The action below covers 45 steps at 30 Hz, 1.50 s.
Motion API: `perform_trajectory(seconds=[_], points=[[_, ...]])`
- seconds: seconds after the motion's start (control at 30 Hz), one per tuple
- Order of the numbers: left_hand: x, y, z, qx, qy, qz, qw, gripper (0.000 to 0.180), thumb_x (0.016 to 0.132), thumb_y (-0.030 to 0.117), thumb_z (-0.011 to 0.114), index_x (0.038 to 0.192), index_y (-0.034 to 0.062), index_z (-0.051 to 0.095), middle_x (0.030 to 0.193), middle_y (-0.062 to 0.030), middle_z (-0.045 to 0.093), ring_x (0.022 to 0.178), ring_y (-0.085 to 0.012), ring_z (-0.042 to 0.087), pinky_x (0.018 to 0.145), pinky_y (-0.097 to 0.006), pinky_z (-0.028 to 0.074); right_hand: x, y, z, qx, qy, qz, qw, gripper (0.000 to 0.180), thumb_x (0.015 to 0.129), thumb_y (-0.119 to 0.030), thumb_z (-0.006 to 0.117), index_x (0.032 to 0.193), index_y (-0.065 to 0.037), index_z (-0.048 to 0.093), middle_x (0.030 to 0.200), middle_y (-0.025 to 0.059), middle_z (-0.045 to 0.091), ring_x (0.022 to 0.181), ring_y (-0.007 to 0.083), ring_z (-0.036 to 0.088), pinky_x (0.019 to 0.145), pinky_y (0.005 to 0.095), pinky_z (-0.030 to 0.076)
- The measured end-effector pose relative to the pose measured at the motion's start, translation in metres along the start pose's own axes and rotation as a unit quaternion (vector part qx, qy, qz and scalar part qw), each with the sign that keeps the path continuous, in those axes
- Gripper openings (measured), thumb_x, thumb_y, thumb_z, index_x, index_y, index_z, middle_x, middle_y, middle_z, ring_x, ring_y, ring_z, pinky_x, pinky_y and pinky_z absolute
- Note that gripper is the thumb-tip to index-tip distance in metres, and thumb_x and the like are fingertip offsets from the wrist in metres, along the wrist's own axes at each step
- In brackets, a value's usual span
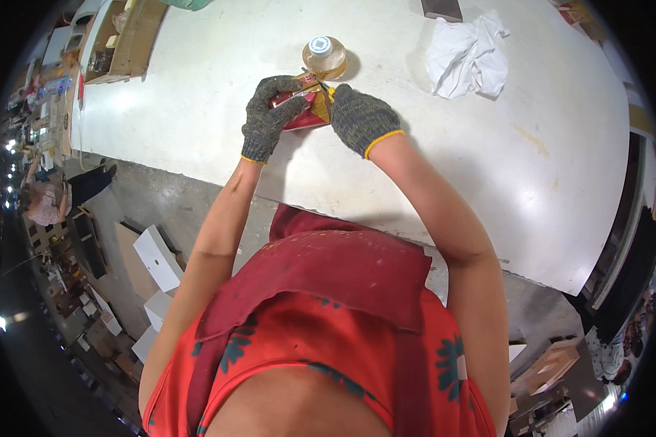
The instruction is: The person uses a utility knife to cut and peel away a plastic label from a bottle, then places the bottle and the removed label on the work surface.
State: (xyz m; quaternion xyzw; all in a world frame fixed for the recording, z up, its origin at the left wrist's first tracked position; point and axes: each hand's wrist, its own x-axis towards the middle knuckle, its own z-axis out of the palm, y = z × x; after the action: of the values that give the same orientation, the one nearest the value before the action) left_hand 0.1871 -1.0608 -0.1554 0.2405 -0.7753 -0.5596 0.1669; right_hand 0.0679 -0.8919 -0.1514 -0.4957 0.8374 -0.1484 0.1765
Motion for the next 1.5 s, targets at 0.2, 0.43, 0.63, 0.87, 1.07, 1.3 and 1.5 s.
perform_trajectory(seconds=[0.2, 0.43, 0.63, 0.87, 1.07, 1.3, 1.5], points=[[-0.005, 0.001, -0.012, -0.178, 0.059, -0.061, 0.980, 0.030, 0.076, 0.017, 0.076, 0.103, 0.0099, 0.065, 0.108, -0.0057, 0.061, 0.099, -0.0189, 0.058, 0.087, -0.030, 0.050, -0.036, -0.011, -0.023, 0.028, -0.042, 0.106, 0.993, 0.022, 0.089, -0.024, 0.051, 0.099, -0.004, 0.050, 0.087, 0.0174, 0.064, 0.076, 0.0353, 0.065, 0.069, 0.0474, 0.051], [-0.008, -0.019, -0.038, -0.592, 0.106, -0.126, 0.789, 0.054, 0.087, 0.032, 0.054, 0.131, 0.0014, 0.046, 0.127, -0.0183, 0.051, 0.118, -0.0337, 0.050, 0.103, -0.047, 0.040, -0.091, 0.006, -0.010, 0.060, -0.069, 0.129, 0.987, 0.026, 0.090, -0.031, 0.054, 0.100, -0.008, 0.048, 0.075, 0.0127, 0.063, 0.063, 0.0271, 0.063, 0.055, 0.0404, 0.049], [-0.023, -0.046, -0.026, -0.595, 0.133, -0.083, 0.788, 0.058, 0.090, 0.044, 0.039, 0.137, 0.0081, 0.040, 0.129, -0.0208, 0.048, 0.120, -0.0390, 0.046, 0.106, -0.055, 0.034, -0.130, 0.007, -0.014, 0.565, -0.036, 0.326, 0.757, 0.017, 0.092, -0.020, 0.059, 0.097, -0.004, 0.059, 0.069, -0.0002, 0.053, 0.058, 0.0065, 0.051, 0.051, 0.0224, 0.044], [-0.031, -0.008, -0.015, -0.667, 0.093, -0.109, 0.731, 0.048, 0.096, 0.035, 0.041, 0.133, 0.0042, 0.042, 0.121, -0.0199, 0.053, 0.109, -0.0368, 0.055, 0.093, -0.053, 0.047, -0.148, 0.022, -0.024, 0.243, -0.052, 0.311, 0.917, 0.027, 0.087, -0.028, 0.064, 0.101, -0.005, 0.059, 0.074, 0.0055, 0.059, 0.064, 0.0199, 0.058, 0.058, 0.0342, 0.048], [-0.035, 0.027, -0.005, -0.692, 0.091, -0.183, 0.692, 0.044, 0.098, 0.031, 0.045, 0.130, 0.0009, 0.042, 0.125, -0.0203, 0.050, 0.112, -0.0346, 0.054, 0.092, -0.052, 0.051, -0.138, 0.008, -0.054, -0.080, 0.101, 0.127, 0.983, 0.038, 0.082, -0.027, 0.068, 0.112, -0.006, 0.059, 0.100, 0.0135, 0.064, 0.089, 0.0316, 0.063, 0.076, 0.0424, 0.050], [-0.058, 0.044, 0.019, -0.427, -0.001, -0.105, 0.898, 0.040, 0.098, 0.031, 0.045, 0.125, 0.0008, 0.046, 0.119, -0.0178, 0.056, 0.108, -0.0287, 0.058, 0.090, -0.045, 0.054, -0.068, -0.031, -0.063, 0.329, 0.197, 0.005, 0.923, 0.035, 0.082, -0.013, 0.068, 0.114, -0.002, 0.061, 0.111, 0.0136, 0.063, 0.091, 0.0242, 0.064, 0.080, 0.0324, 0.053], [-0.069, 0.046, 0.019, -0.637, -0.092, -0.227, 0.731, 0.067, 0.090, 0.047, 0.054, 0.134, -0.0006, 0.037, 0.130, -0.0195, 0.048, 0.118, -0.0296, 0.052, 0.094, -0.044, 0.051, -0.056, -0.036, -0.062, 0.444, 0.172, 0.124, 0.871, 0.017, 0.088, -0.007, 0.060, 0.102, -0.002, 0.068, 0.093, 0.0077, 0.068, 0.077, 0.0105, 0.061, 0.069, 0.0249, 0.050]])
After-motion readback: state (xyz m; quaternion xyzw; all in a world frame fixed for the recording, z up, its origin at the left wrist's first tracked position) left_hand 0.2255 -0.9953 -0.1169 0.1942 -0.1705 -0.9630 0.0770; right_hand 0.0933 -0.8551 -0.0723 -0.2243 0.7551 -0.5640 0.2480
